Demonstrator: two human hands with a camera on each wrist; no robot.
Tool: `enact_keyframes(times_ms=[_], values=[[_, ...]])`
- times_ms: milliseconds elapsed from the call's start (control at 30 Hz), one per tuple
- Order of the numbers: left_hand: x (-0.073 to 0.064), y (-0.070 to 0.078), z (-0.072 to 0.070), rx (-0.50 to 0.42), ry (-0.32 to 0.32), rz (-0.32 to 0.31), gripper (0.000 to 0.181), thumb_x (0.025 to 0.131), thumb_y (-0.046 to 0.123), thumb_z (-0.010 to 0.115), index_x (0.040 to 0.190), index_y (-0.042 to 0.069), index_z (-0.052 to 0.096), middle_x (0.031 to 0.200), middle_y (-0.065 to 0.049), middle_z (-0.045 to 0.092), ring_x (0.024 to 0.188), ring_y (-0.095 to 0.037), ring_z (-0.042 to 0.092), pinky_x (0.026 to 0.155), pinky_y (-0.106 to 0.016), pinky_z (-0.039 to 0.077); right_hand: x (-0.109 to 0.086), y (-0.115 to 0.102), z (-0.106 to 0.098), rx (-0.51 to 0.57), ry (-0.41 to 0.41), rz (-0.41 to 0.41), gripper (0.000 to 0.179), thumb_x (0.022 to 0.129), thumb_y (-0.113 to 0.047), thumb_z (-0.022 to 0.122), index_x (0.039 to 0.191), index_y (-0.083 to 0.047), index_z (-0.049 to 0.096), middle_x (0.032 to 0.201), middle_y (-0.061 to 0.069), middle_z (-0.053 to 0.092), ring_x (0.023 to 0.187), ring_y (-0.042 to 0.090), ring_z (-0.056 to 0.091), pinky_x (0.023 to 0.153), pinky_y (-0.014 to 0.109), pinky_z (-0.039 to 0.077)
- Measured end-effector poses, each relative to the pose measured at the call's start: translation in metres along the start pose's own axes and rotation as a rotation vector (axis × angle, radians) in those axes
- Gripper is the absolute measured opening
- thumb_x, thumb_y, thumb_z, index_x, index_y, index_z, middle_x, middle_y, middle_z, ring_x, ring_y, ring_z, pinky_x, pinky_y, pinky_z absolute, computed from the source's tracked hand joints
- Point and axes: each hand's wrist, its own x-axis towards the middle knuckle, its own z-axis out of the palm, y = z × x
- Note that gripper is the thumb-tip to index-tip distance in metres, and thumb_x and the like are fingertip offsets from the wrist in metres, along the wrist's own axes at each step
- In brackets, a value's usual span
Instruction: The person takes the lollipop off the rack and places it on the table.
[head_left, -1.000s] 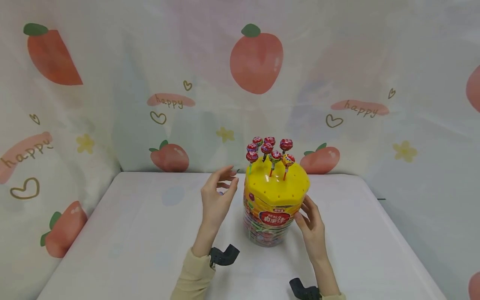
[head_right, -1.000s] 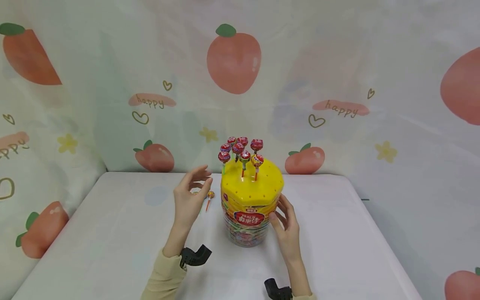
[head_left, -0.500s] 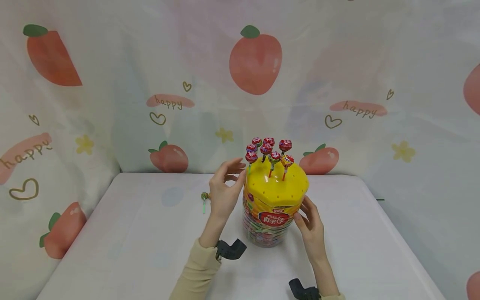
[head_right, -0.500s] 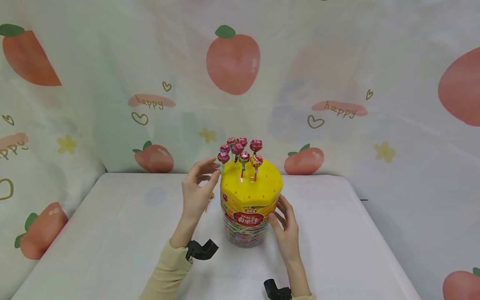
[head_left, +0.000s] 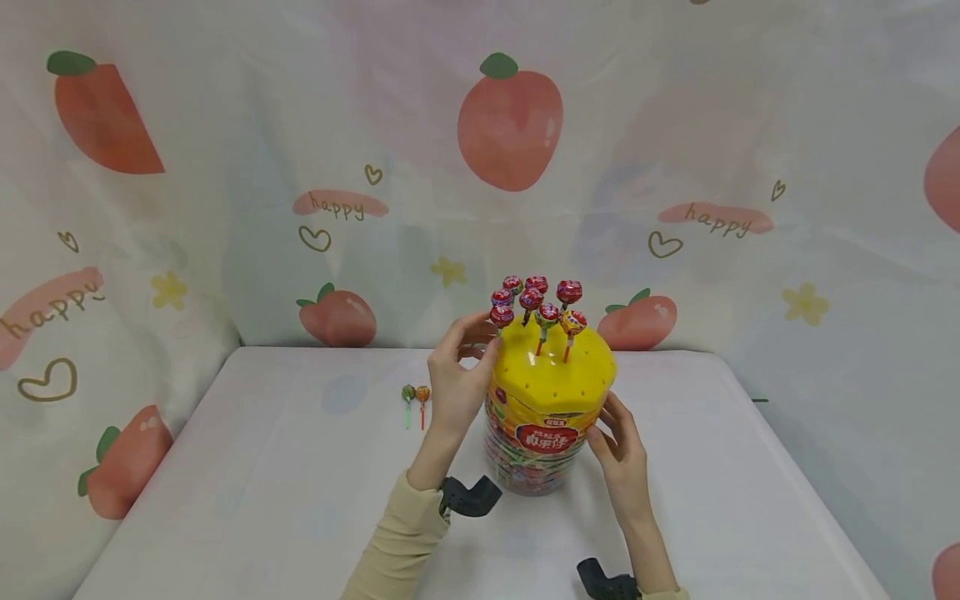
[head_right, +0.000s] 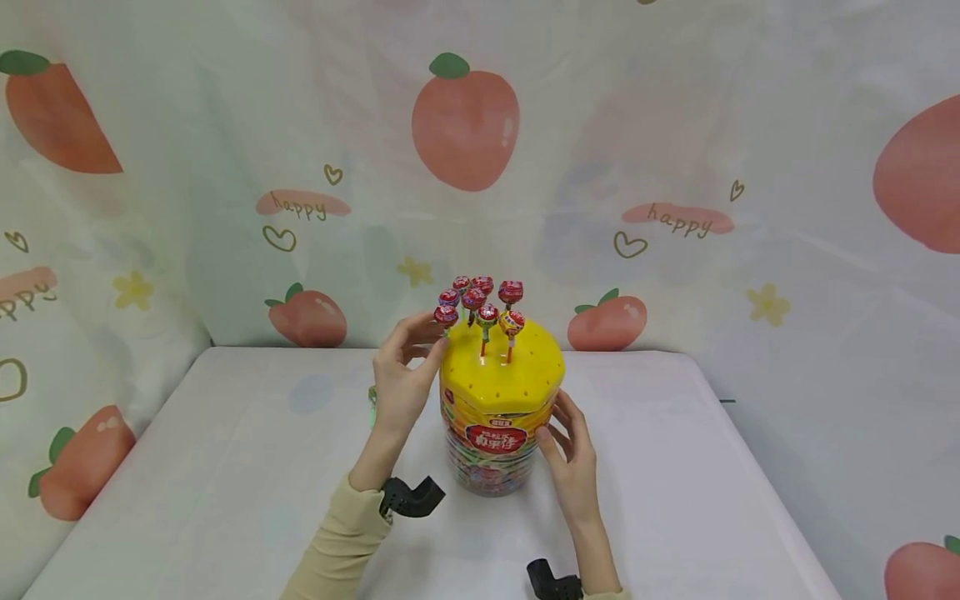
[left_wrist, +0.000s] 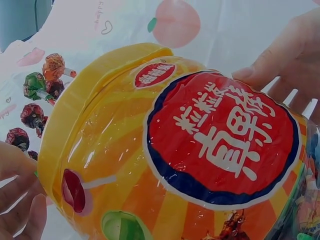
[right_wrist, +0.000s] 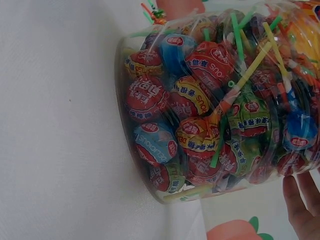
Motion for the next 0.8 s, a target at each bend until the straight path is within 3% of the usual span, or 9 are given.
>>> enact_keyframes(times_ms=[300, 633, 800], values=[[0.0004, 0.0008, 0.0023, -0.005, 0.014, -0.001, 0.031, 0.088, 0.005, 0.066, 0.119, 0.006, 0.063, 0.099, -0.013, 0.070, 0.084, -0.023, 0.065, 0.071, -0.020, 0.052, 0.0001, 0.0001, -0.0006, -0.004, 0.000, 0.004, 0.054, 0.096, -0.010, 0.052, 0.147, -0.019, 0.035, 0.142, -0.009, 0.044, 0.125, 0.002, 0.044, 0.096, 0.007, 0.038], [0.0046, 0.0043, 0.0007, -0.077, 0.051, -0.003, 0.031, 0.088, 0.007, 0.066, 0.119, 0.004, 0.062, 0.098, -0.017, 0.068, 0.084, -0.026, 0.065, 0.073, -0.021, 0.052, -0.0003, 0.0006, -0.0001, 0.004, -0.001, -0.009, 0.054, 0.096, -0.008, 0.052, 0.147, -0.020, 0.036, 0.140, -0.010, 0.045, 0.125, 0.003, 0.045, 0.096, 0.008, 0.039], [0.0045, 0.0057, -0.0032, -0.092, 0.059, -0.042, 0.032, 0.088, 0.006, 0.066, 0.119, 0.004, 0.062, 0.098, -0.018, 0.068, 0.083, -0.026, 0.066, 0.074, -0.021, 0.052, -0.0001, 0.0006, 0.0001, 0.000, 0.001, -0.013, 0.054, 0.096, -0.008, 0.052, 0.147, -0.019, 0.036, 0.140, -0.011, 0.045, 0.125, 0.003, 0.044, 0.097, 0.008, 0.039]])
